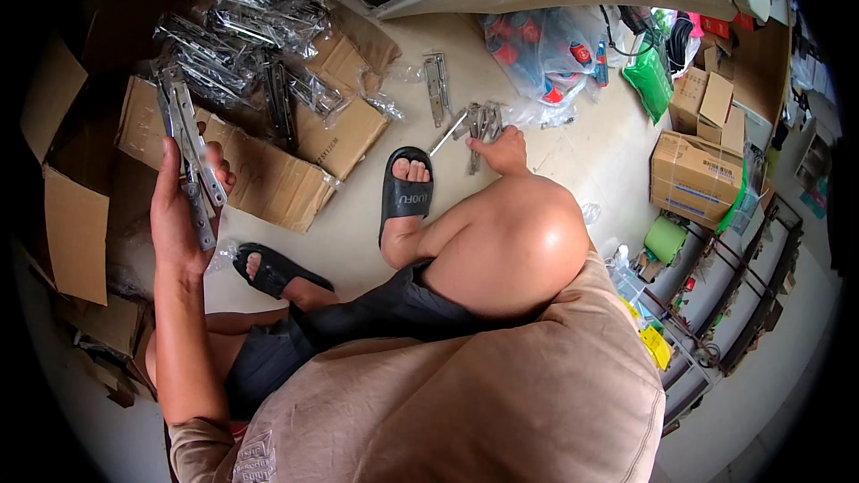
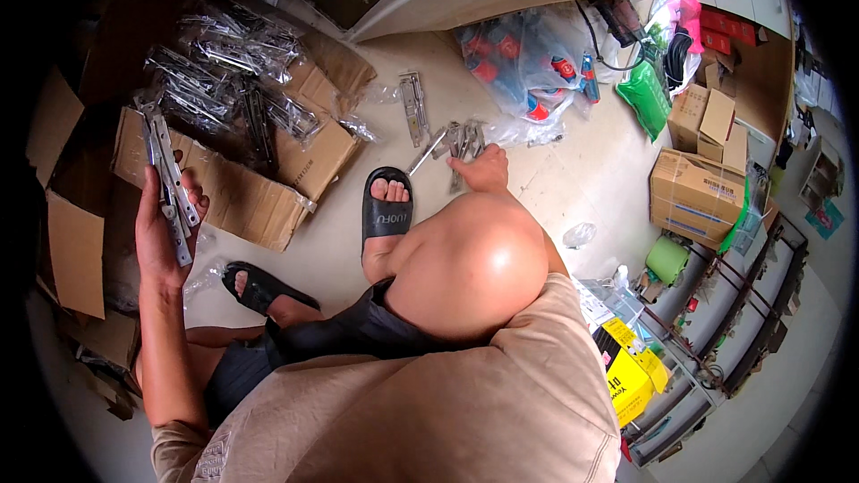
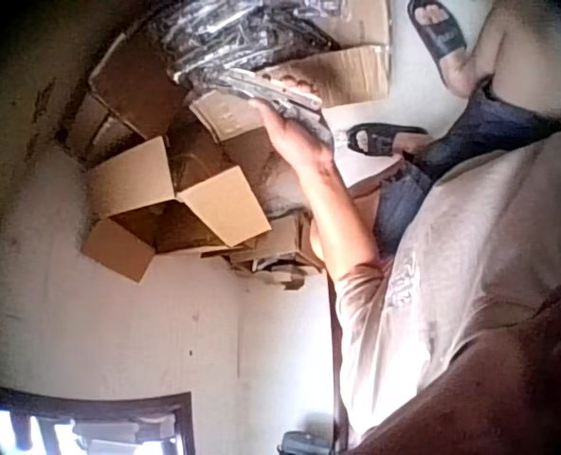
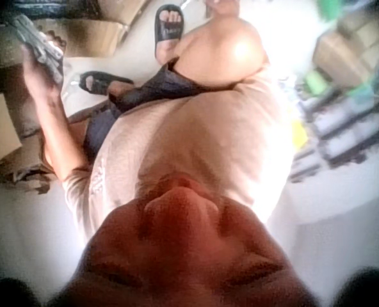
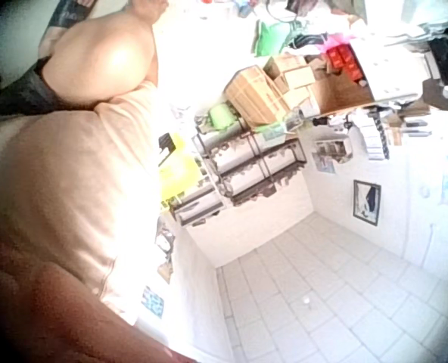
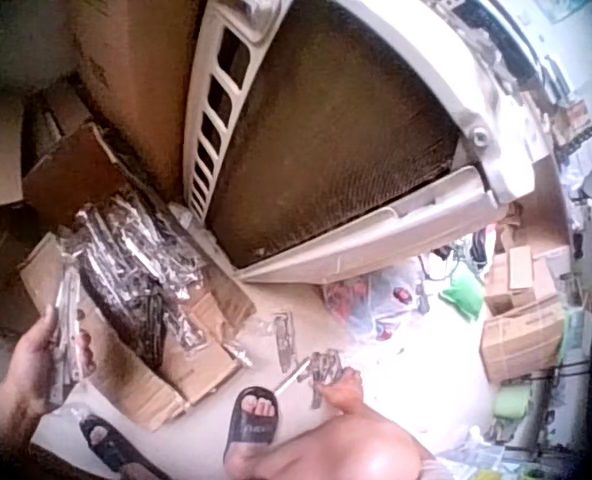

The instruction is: The person picks up several metal hinges, folds them, and then carries a stack of hinges toward a doorway.

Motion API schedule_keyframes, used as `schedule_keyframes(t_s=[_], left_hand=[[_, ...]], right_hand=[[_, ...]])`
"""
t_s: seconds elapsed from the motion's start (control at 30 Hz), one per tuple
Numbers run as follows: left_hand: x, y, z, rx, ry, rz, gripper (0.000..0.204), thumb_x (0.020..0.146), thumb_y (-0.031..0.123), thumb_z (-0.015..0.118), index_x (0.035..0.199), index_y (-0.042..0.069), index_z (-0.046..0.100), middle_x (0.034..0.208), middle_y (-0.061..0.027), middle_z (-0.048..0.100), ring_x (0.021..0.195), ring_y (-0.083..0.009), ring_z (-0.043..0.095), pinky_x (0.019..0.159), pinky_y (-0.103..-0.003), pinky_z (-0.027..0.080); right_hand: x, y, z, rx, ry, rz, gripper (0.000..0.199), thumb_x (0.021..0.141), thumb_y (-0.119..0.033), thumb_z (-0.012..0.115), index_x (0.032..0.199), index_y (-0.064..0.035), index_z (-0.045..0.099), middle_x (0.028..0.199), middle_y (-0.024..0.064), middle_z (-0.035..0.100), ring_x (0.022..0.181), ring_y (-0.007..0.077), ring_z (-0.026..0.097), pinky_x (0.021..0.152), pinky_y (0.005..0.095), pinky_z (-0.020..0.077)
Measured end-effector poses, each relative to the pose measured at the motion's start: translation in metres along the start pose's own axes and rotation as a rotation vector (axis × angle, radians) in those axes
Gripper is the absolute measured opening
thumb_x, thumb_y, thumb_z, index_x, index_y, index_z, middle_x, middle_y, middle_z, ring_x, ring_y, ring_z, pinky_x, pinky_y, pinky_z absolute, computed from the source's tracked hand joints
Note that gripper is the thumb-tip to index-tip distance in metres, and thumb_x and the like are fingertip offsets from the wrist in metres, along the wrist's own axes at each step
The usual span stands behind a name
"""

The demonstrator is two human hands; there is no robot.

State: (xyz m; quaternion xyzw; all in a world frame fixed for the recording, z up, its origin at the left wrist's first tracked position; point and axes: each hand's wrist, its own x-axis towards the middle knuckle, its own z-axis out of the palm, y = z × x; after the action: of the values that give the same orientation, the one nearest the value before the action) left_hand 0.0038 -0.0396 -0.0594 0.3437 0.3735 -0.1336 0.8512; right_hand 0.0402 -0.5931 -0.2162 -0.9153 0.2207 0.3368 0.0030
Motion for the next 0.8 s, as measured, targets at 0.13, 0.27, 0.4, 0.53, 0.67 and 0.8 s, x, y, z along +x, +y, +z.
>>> schedule_keyframes(t_s=[0.13,0.27,0.4,0.53,0.67,0.8], left_hand=[[0.001,0.0,0.0,-0.003,0.015,-0.002,0.049,0.115,0.042,0.045,0.144,0.004,0.051,0.098,-0.0049,0.064,0.083,-0.0136,0.06,0.079,-0.029,0.055],[0.001,0.002,-0.001,-0.006,0.012,0.01,0.048,0.115,0.042,0.045,0.143,0.004,0.052,0.097,-0.0043,0.065,0.083,-0.0134,0.062,0.079,-0.028,0.055],[-0.002,0.005,-0.002,-0.012,-0.001,0.021,0.046,0.115,0.041,0.044,0.141,0.004,0.053,0.097,-0.0043,0.066,0.082,-0.0128,0.063,0.08,-0.028,0.056],[-0.004,0.007,-0.004,-0.028,-0.009,0.035,0.046,0.116,0.04,0.043,0.141,0.004,0.053,0.097,-0.0047,0.066,0.082,-0.0125,0.064,0.079,-0.028,0.057],[-0.005,0.008,-0.005,-0.023,-0.025,0.041,0.046,0.116,0.04,0.043,0.141,0.004,0.053,0.098,-0.0052,0.066,0.082,-0.0125,0.064,0.079,-0.028,0.057],[-0.007,0.008,-0.004,-0.03,-0.041,0.037,0.045,0.116,0.04,0.043,0.141,0.004,0.054,0.098,-0.0057,0.066,0.082,-0.0125,0.064,0.079,-0.028,0.057]], right_hand=[[0.001,0.01,0.001,-0.007,0.015,-0.025,0.111,0.065,-0.064,0.09,0.134,0.0112,0.047,0.138,0.0279,0.053,0.128,0.0418,0.056,0.108,0.0469,0.049],[-0.007,0.008,-0.009,0.039,0.018,0.03,0.103,0.065,-0.059,0.091,0.129,0.0105,0.051,0.136,0.0281,0.054,0.124,0.0421,0.059,0.105,0.0467,0.0506],[-0.012,0.013,-0.014,0.163,0.107,0.026,0.104,0.064,-0.049,0.093,0.139,0.0087,0.049,0.137,0.027,0.053,0.127,0.0425,0.056,0.107,0.048,0.0495],[-0.03,0.007,-0.015,0.119,0.326,-0.014,0.112,0.064,-0.043,0.092,0.15,0.0076,0.042,0.137,0.027,0.052,0.127,0.0422,0.053,0.11,0.0497,0.0454],[-0.041,0.012,-0.023,-0.022,0.538,-0.169,0.109,0.064,-0.036,0.092,0.152,0.0053,0.042,0.135,0.025,0.052,0.124,0.0407,0.052,0.112,0.0498,0.0423],[-0.048,0.007,-0.037,-0.069,0.666,-0.217,0.101,0.064,-0.031,0.092,0.148,0.0041,0.048,0.129,0.0234,0.054,0.122,0.041,0.053,0.11,0.0498,0.0422]])
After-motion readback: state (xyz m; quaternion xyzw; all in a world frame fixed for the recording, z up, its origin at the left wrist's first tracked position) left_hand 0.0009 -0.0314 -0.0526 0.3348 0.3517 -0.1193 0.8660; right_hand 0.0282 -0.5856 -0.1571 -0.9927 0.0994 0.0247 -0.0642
